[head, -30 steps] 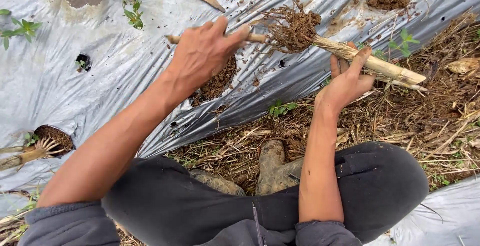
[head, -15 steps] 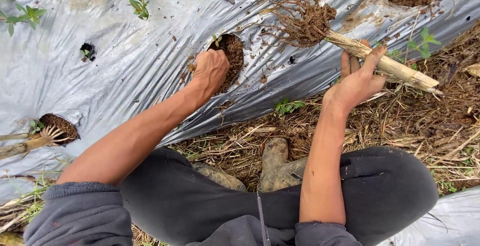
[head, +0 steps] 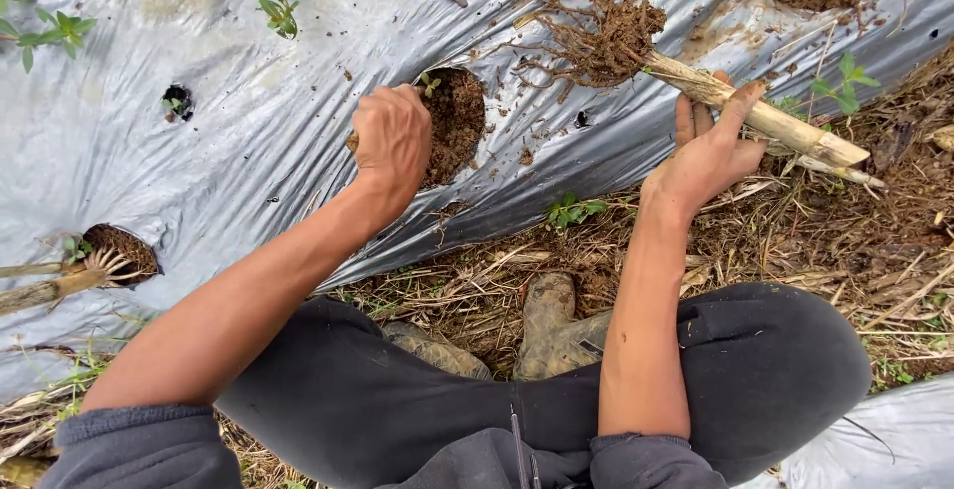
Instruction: Harvesting cassava stems by digging them out of the ground through plastic mulch and gathering them into piles.
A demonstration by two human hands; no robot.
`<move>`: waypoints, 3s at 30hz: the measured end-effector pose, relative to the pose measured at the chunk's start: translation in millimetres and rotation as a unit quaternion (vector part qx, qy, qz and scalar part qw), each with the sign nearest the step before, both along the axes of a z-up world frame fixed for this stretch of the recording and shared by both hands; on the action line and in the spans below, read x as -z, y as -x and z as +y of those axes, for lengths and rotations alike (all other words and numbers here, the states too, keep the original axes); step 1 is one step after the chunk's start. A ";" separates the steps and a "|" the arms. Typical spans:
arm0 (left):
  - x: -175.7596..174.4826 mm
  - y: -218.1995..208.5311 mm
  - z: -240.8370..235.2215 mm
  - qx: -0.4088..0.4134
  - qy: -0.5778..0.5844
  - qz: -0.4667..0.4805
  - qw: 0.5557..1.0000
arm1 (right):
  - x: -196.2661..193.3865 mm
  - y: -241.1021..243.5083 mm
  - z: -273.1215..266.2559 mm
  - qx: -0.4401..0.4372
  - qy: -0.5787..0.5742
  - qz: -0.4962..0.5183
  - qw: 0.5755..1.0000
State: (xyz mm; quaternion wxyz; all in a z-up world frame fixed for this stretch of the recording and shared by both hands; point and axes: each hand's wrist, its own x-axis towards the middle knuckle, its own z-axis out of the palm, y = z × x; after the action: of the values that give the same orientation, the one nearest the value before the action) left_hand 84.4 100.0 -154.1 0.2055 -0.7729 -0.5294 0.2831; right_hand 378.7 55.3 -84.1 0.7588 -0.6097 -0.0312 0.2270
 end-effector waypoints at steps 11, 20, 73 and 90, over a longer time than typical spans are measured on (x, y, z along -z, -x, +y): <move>94.4 -10.7 -4.1 0.080 0.091 -0.051 0.991 | -25.8 9.7 -9.7 -0.014 0.001 -0.012 1.000; 34.2 -25.9 8.9 -0.006 0.037 -0.040 0.998 | -27.2 6.5 -12.0 0.006 -0.003 -0.013 1.000; 175.9 -28.9 26.0 -0.004 -0.072 -0.105 0.992 | 60.3 99.6 -45.0 -0.397 0.249 -0.364 0.805; 142.7 -33.6 32.8 0.049 0.076 -0.174 0.981 | 68.5 136.6 -20.1 -0.383 0.265 -0.464 0.753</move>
State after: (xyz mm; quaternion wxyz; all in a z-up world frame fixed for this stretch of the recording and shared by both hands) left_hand 118.0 132.8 -296.8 0.0652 -0.8488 -0.4953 0.1733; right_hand 242.2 35.2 -152.6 0.3080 -0.7538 -0.5494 0.1869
